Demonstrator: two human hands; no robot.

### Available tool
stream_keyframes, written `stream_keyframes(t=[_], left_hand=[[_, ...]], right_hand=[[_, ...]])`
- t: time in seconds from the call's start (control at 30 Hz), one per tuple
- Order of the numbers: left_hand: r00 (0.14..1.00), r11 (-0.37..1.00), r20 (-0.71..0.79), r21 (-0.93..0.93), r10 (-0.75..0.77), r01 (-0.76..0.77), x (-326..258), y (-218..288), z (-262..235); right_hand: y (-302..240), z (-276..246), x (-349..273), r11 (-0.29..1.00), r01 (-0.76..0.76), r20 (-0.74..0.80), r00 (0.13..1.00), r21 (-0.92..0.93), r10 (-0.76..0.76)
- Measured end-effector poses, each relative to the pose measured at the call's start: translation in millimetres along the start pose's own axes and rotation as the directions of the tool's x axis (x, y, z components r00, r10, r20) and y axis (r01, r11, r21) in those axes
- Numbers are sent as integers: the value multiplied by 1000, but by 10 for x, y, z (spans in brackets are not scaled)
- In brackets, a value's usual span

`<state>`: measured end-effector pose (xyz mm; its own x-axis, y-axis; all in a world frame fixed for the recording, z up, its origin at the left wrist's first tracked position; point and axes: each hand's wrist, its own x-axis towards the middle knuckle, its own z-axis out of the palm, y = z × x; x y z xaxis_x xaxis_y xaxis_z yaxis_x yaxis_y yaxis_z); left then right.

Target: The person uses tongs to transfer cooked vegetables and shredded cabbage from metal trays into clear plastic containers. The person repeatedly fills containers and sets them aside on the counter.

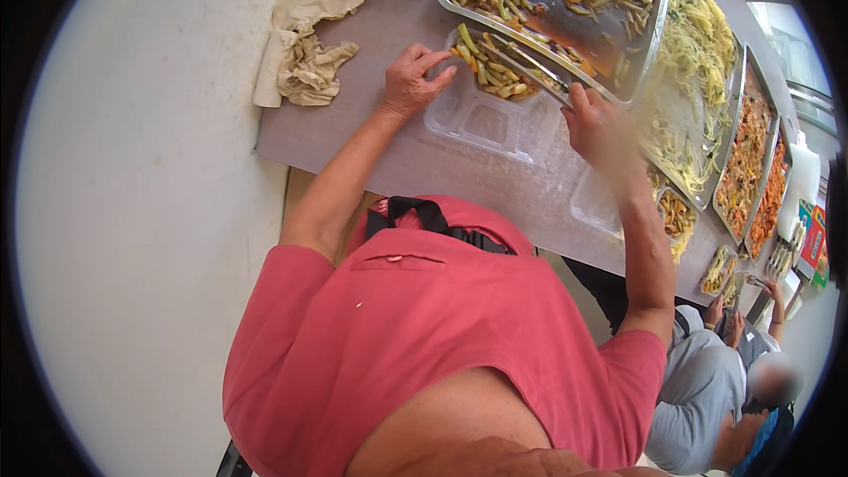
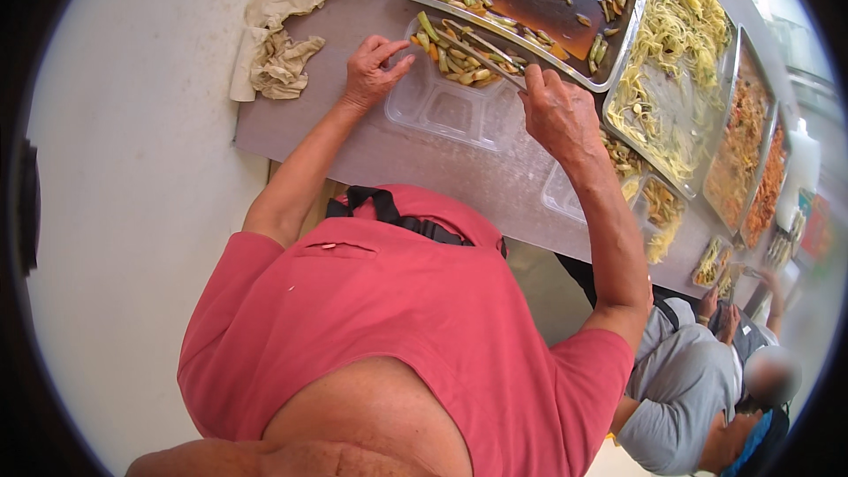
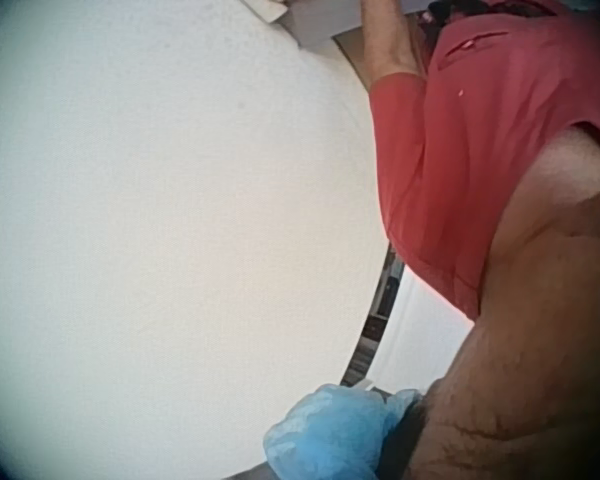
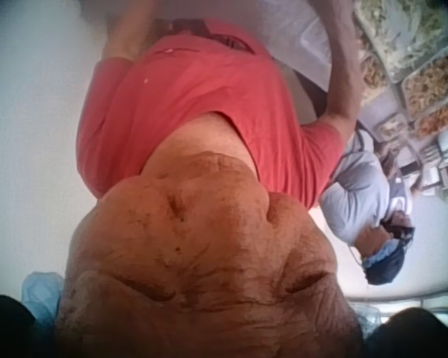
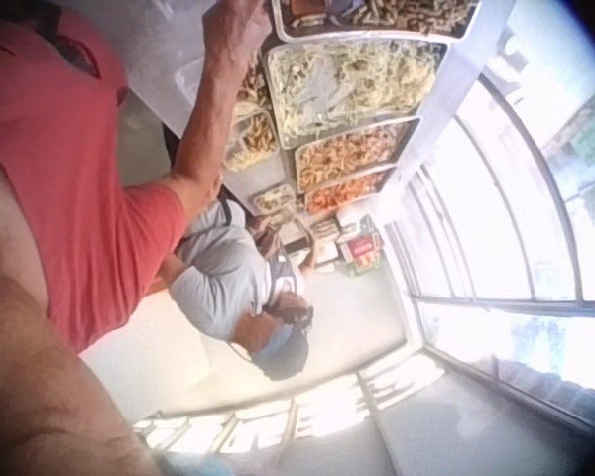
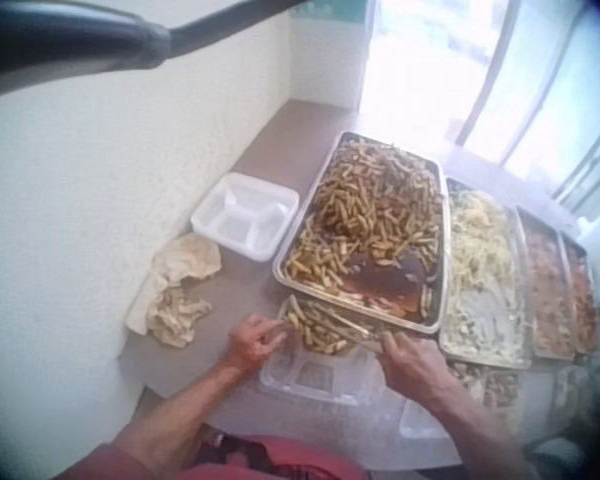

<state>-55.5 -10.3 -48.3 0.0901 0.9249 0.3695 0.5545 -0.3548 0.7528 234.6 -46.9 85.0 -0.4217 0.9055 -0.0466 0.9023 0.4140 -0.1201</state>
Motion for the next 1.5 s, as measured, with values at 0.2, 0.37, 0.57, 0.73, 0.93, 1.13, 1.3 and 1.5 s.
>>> stream_keyframes(t=[0.2, 0.37, 0.57, 0.73, 0.93, 1.13, 1.3, 1.5], left_hand=[[963, 972, 156, 47, 221, -230, 211, 289, 58], [982, 966, 78, 207, -174, 155, 437, -164, -279], [968, 762, 143, 644, -205, 66, 404, -271, -1142], [911, 648, 248, 761, -329, 27, 94, -437, -1461], [970, 878, 237, 453, 49, -155, 493, -374, -722], [916, 847, 306, 383, 260, -369, 774, -371, -75], [927, 840, 322, 435, 192, -325, 624, -439, -327], [975, 886, 196, 426, 107, -183, 471, -438, -685]], right_hand=[[80, 175, -186, 998, -42, 8, 999, 56, 42], [49, 79, -357, 975, -172, 27, 985, 140, 170], [52, 140, -512, 955, -206, -5, 977, 212, 212], [51, 211, -488, 957, -173, -45, 981, 231, 188], [56, 240, -487, 966, -144, -90, 982, 217, 166], [74, 194, -532, 957, -189, -88, 973, 219, 212], [-30, 157, -244, 983, -101, -151, 981, 155, 125], [-272, 275, 463, 999, 37, -144, 989, -10, -38]])
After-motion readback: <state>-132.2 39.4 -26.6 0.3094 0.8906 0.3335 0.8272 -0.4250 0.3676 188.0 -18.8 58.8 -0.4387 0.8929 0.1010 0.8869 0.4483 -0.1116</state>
